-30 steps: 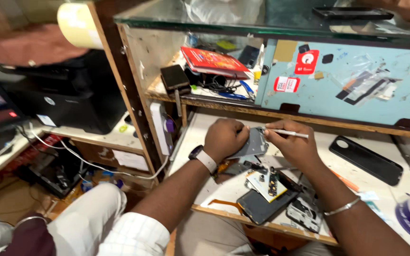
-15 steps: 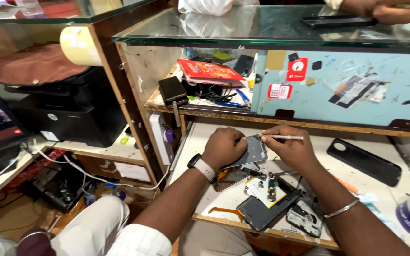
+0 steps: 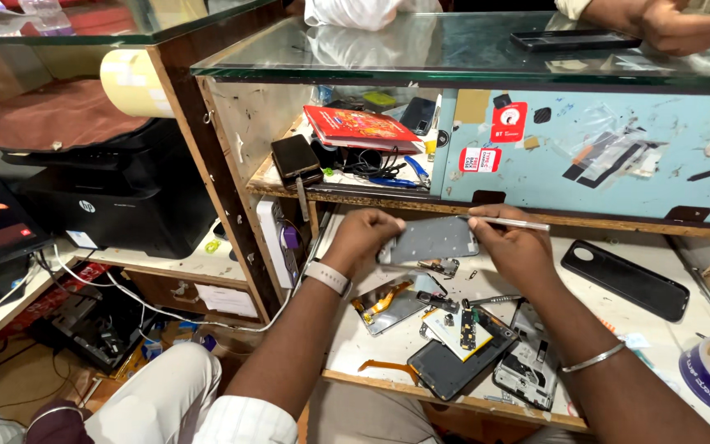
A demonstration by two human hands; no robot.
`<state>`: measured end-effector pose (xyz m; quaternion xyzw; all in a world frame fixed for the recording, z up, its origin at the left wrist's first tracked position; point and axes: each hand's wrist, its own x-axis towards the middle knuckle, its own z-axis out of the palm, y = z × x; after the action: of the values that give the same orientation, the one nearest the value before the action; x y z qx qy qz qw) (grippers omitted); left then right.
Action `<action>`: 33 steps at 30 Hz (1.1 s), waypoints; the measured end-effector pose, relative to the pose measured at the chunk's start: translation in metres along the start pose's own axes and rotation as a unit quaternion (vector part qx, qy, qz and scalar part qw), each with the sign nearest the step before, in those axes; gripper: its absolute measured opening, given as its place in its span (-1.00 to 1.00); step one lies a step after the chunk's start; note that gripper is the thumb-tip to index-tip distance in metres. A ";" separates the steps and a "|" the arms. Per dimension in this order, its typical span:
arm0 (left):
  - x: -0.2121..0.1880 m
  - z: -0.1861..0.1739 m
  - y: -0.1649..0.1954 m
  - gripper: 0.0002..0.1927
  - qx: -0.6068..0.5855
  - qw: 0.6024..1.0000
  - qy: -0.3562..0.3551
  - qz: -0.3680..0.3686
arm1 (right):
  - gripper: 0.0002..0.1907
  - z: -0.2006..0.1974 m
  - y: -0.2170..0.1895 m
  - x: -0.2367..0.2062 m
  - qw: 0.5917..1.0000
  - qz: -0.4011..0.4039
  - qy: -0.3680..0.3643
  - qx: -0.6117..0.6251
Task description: The person repairs a smartphone at a cluttered workbench, prying open the phone's back cover and working on its internal components with a small metal tool. They briefly hand the phone up to the customer across the counter, then continue prying and adjusting the phone chassis and parts.
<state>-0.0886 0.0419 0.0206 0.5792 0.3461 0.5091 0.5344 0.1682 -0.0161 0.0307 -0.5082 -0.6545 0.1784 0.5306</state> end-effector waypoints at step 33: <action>0.005 0.019 -0.017 -0.82 0.038 0.998 0.044 -0.030 | -0.75 0.007 -0.016 -0.007 0.986 -0.158 -0.048 -0.023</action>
<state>-0.0671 0.0449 0.0073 0.5653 0.4053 0.5042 0.5118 0.1534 -0.0271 0.0368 -0.4013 -0.7555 0.1011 0.5079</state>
